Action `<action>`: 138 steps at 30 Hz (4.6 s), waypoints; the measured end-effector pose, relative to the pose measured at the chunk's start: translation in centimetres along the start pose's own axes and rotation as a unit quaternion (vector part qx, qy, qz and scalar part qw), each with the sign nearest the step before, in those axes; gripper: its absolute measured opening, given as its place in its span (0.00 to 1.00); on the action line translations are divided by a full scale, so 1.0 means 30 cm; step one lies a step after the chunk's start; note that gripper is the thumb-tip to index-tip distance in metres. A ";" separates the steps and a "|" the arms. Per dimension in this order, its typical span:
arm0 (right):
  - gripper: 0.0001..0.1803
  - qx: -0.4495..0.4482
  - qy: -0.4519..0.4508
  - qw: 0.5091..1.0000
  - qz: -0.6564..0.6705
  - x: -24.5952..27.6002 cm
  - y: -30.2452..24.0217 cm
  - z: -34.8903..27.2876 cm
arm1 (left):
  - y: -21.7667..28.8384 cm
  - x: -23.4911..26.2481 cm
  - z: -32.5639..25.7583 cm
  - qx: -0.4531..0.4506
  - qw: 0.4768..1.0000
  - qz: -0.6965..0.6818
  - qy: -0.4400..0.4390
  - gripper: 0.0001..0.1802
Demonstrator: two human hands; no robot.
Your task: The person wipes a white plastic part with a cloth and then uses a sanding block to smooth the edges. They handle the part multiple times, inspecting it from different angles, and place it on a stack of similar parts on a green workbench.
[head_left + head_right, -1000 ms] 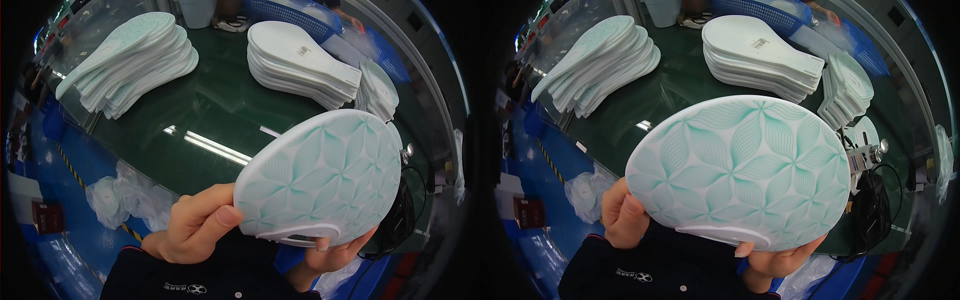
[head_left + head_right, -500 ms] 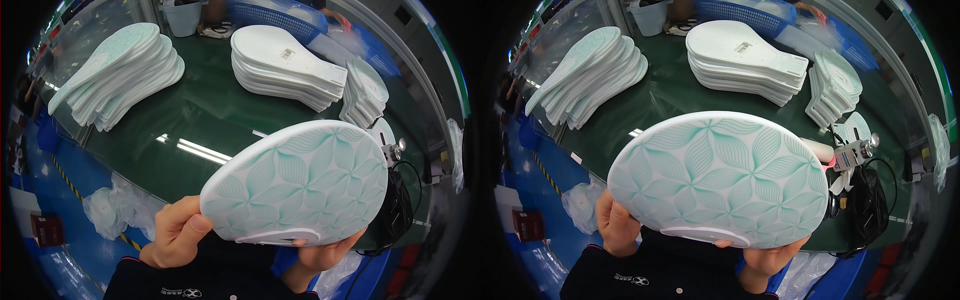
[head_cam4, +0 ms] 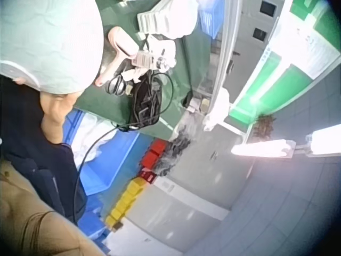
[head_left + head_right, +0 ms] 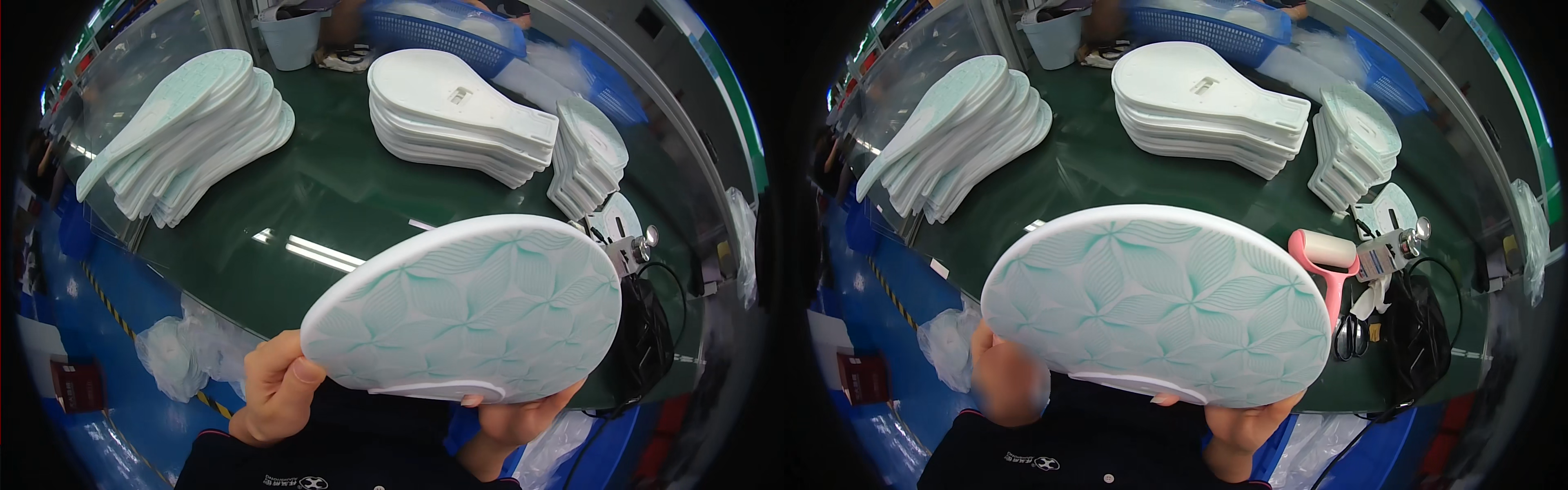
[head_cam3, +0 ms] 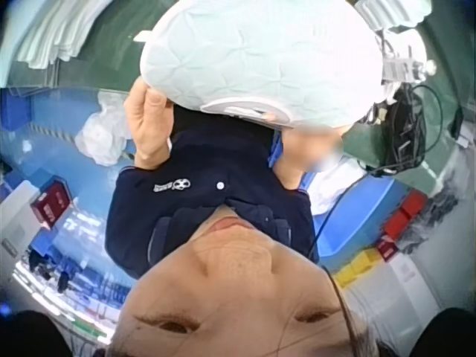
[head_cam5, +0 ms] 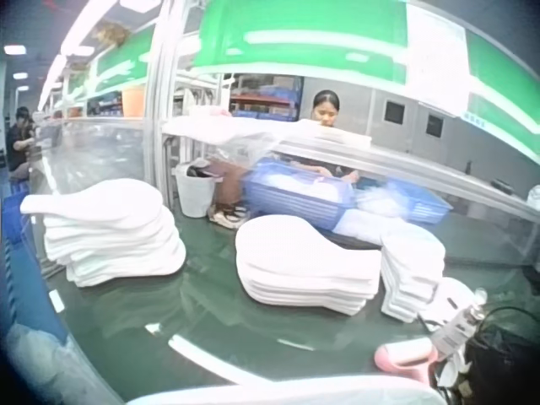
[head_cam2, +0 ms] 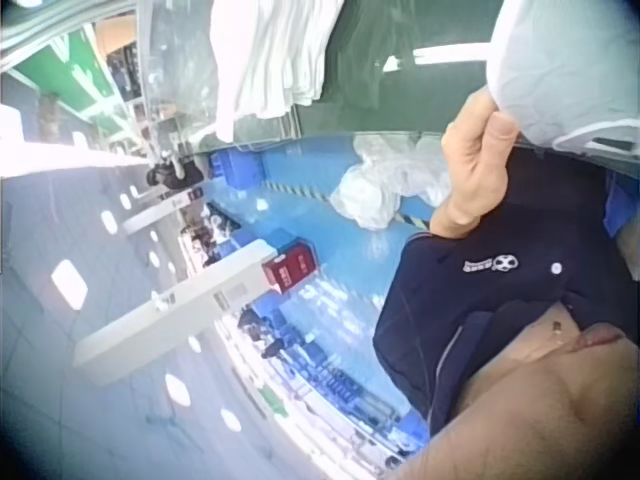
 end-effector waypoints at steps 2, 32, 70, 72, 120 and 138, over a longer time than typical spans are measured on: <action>0.28 -0.060 -0.011 0.995 0.075 -0.018 -0.002 0.008 | -0.002 0.017 -0.007 0.005 1.000 0.005 0.017 0.16; 0.33 -0.237 -0.080 0.908 0.336 -0.091 -0.008 0.011 | -0.015 0.035 0.004 -0.031 0.995 -0.094 -0.013 0.21; 0.49 -0.291 -0.307 0.673 0.606 -0.212 -0.141 0.349 | 0.015 -0.178 -0.131 0.251 0.841 -0.296 -0.378 0.35; 0.48 -0.291 -0.310 0.719 0.550 -0.214 -0.166 0.365 | 0.028 -0.183 -0.137 0.253 0.843 -0.323 -0.348 0.35; 0.38 -0.286 -0.206 0.896 0.270 -0.149 -0.015 -0.071 | 0.026 -0.107 0.025 0.207 0.839 -0.499 -0.072 0.46; 0.42 -0.201 -0.263 0.722 0.608 -0.257 -0.137 0.255 | 0.015 -0.200 -0.103 0.210 0.890 -0.160 -0.372 0.42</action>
Point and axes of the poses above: each hand's wrist, its own z-axis towards the middle knuckle, its own x-axis out of the back of the hand, y = z × x, the point moved 5 cm from there along z, towards the middle knuckle, and after that the axes turned 6 degrees about y, right-handed, at the moved point
